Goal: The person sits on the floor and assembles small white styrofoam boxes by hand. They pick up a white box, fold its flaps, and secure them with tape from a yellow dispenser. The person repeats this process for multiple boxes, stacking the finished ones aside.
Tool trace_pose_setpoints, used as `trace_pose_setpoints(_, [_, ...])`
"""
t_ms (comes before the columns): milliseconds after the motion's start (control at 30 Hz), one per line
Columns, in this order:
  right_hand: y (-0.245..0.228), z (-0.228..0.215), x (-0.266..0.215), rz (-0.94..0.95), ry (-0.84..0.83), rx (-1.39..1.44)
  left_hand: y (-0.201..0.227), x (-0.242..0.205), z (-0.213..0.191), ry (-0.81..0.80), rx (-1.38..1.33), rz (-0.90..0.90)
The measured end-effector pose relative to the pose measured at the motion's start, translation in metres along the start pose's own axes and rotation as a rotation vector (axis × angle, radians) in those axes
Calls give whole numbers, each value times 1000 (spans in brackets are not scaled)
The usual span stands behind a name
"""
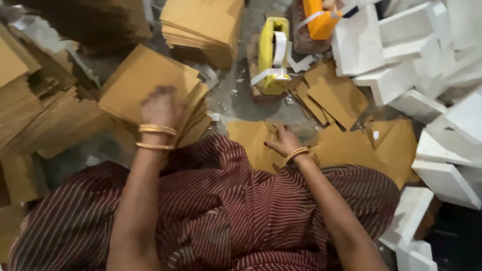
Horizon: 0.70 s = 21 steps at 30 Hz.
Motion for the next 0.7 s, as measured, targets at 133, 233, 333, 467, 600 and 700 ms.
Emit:
trace_pose_setpoints(133, [-68, -8, 1, -150, 189, -52, -62, 21, -14, 133, -87, -188])
trace_pose_setpoints(233, [-128, 8, 19, -234, 194, 38, -96, 23, -4, 53, -66, -377])
trace_pose_setpoints(333, [-182, 28, 60, -276, 213, 333, -111, 18, 8, -51, 20, -509])
trace_pose_setpoints(467, [-239, 39, 130, -404, 275, 297, -116, 8, 9, -143, -7, -621])
trace_pose_setpoints(600, [-287, 64, 184, -483, 228, 157, -128, -3, 23, -135, -150, -860])
trace_pose_setpoints(700, [-293, 87, 191, -337, -15, 118, -138, -11, 41, 169, -219, -804])
Point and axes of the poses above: each hand's wrist, its own x-axis towards the middle knuckle, its own z-axis out of the palm, y = z × x, the point moved 6 cm from there along x, towards the middle knuckle, and after that the axes turned 15 degrees about y, right-handed, at the moved point
